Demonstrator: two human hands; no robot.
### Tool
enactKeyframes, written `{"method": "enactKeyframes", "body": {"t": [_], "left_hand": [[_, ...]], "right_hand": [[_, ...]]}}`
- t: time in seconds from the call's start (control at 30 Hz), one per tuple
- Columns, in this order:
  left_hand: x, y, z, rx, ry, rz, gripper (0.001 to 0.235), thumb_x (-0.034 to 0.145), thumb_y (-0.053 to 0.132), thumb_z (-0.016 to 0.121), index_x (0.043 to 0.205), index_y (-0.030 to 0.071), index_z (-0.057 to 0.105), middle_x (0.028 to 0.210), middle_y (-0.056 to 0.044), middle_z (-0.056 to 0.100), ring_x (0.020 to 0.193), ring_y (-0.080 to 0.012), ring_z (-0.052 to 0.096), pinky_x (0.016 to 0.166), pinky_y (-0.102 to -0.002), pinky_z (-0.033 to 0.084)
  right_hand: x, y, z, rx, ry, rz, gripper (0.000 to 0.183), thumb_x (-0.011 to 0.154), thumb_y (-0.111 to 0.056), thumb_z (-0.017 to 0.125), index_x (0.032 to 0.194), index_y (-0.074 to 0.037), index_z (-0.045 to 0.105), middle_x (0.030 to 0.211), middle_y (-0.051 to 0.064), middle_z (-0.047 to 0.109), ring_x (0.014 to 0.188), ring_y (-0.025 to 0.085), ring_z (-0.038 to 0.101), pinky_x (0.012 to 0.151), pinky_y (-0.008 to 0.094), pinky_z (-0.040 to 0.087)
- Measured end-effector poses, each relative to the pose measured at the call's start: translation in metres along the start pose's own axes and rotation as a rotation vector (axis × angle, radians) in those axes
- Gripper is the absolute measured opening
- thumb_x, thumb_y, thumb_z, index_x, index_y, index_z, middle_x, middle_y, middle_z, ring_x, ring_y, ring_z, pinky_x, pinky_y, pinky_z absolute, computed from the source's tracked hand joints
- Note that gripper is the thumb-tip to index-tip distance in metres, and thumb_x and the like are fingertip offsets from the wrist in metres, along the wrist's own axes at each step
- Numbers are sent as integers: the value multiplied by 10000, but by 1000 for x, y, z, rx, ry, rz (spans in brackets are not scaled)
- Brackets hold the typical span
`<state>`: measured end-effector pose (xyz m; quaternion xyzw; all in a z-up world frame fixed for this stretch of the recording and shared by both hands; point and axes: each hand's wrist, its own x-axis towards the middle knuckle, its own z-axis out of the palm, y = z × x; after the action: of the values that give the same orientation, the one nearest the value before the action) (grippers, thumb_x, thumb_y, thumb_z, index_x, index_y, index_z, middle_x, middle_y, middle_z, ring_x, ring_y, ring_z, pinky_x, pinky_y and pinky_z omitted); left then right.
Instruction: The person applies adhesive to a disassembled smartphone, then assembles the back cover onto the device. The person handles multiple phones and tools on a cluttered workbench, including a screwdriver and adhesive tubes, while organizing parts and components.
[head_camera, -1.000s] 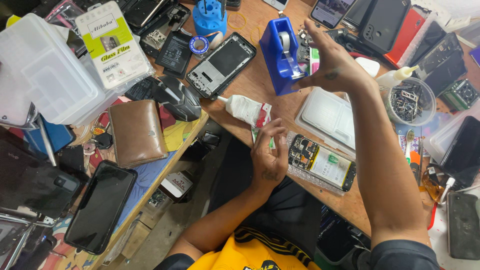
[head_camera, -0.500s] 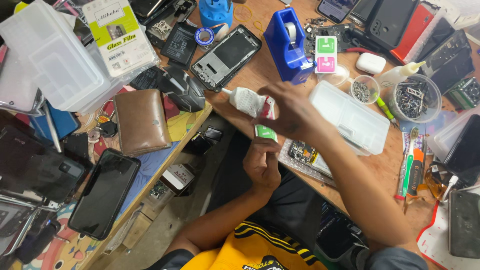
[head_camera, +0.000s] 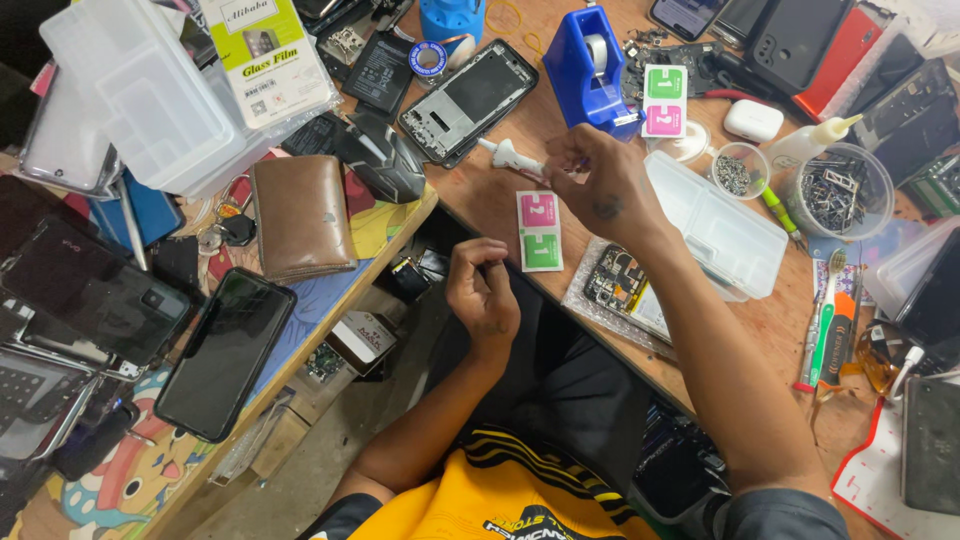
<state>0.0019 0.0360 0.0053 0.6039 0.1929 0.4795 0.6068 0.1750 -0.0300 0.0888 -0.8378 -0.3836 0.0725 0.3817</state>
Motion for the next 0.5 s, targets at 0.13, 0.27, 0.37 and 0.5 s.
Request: {"method": "enactKeyframes", "body": {"t": [0.13,0.27,0.37,0.5], "left_hand": [[-1,10,5,84,-85,26,151,937,-103,546,1019,9,605,1052,-102,644,982,-201,634,920,-312,519],[-1,22,9,195,-187,-25,188,919,-62,594,1088,3,643,1040,-101,644,939,-201,624,877,-315,524],[7,24,10,250,-208,-57,197,918,-13,606,1105,3,664,1045,-112,653,909,-219,616,864,-325,533],[17,24,9,227,-239,-44,213,941,36,585,1141,-5,647,1144,-138,653,1029,-250,660,917,-336,549]], "right_hand": [[-4,-3,2,-168,81,-194,123,950,-27,688,1071,-6,683,975,165,711,927,329,697,828,425,545],[-16,-12,-1,-179,165,-214,78,978,10,650,1055,7,664,963,176,690,902,362,685,813,462,537],[-29,-17,-3,-133,270,-129,79,965,-5,657,1043,2,658,979,181,694,830,336,702,750,436,564],[-39,-14,-1,-165,304,-91,42,974,-1,653,1011,16,644,919,191,675,796,351,693,734,458,555]]}}
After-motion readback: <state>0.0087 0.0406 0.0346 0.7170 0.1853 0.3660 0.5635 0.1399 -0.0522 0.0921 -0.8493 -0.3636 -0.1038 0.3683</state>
